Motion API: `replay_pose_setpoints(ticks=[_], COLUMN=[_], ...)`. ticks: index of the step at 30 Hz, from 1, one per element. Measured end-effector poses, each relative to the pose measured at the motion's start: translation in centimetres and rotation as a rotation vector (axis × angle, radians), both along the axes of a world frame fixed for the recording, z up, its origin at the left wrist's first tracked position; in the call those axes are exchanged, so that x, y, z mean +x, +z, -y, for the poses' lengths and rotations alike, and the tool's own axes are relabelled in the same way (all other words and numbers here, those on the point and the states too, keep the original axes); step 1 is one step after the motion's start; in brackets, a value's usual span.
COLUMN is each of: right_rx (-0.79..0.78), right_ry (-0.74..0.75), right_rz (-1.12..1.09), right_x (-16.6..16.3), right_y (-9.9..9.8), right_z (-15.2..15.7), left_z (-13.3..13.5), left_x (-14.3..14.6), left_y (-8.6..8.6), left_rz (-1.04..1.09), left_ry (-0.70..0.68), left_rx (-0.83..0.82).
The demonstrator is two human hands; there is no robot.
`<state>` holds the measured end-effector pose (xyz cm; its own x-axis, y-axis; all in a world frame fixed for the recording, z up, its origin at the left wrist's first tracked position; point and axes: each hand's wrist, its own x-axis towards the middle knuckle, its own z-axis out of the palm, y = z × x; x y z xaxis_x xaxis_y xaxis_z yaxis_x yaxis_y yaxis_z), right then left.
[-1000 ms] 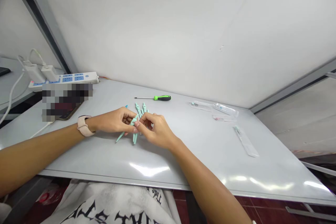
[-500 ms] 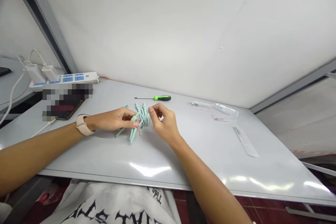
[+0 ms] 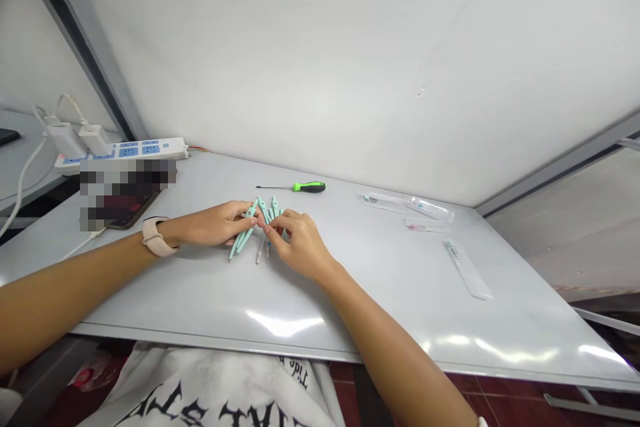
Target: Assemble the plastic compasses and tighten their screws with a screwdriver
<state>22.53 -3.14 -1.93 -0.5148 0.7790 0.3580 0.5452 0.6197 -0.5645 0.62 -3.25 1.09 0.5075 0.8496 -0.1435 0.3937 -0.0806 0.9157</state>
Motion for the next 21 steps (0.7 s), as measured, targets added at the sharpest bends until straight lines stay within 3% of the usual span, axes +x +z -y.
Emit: replay_pose_setpoints(ticks=[5,12,21], right_rx=[-0.008,-0.006,-0.028], right_ry=[-0.014,-0.090,-0.149], right_rz=[0.033,0.023,0.002], right_x=[-0.1,-0.1,0.1], right_y=[-0.2,-0.1,-0.5], right_z=[0.0,-0.2,-0.7], left_z=[-0.3,-1.1,-1.4], left_x=[0.0,-0.2,-0.6], left_y=[-0.4,-1.6,-3.0], left_rz=[-0.033,-0.223,-0.463], left_ry=[0.085,0.132,0.177], left_rx=[0.011,0.336,0.549])
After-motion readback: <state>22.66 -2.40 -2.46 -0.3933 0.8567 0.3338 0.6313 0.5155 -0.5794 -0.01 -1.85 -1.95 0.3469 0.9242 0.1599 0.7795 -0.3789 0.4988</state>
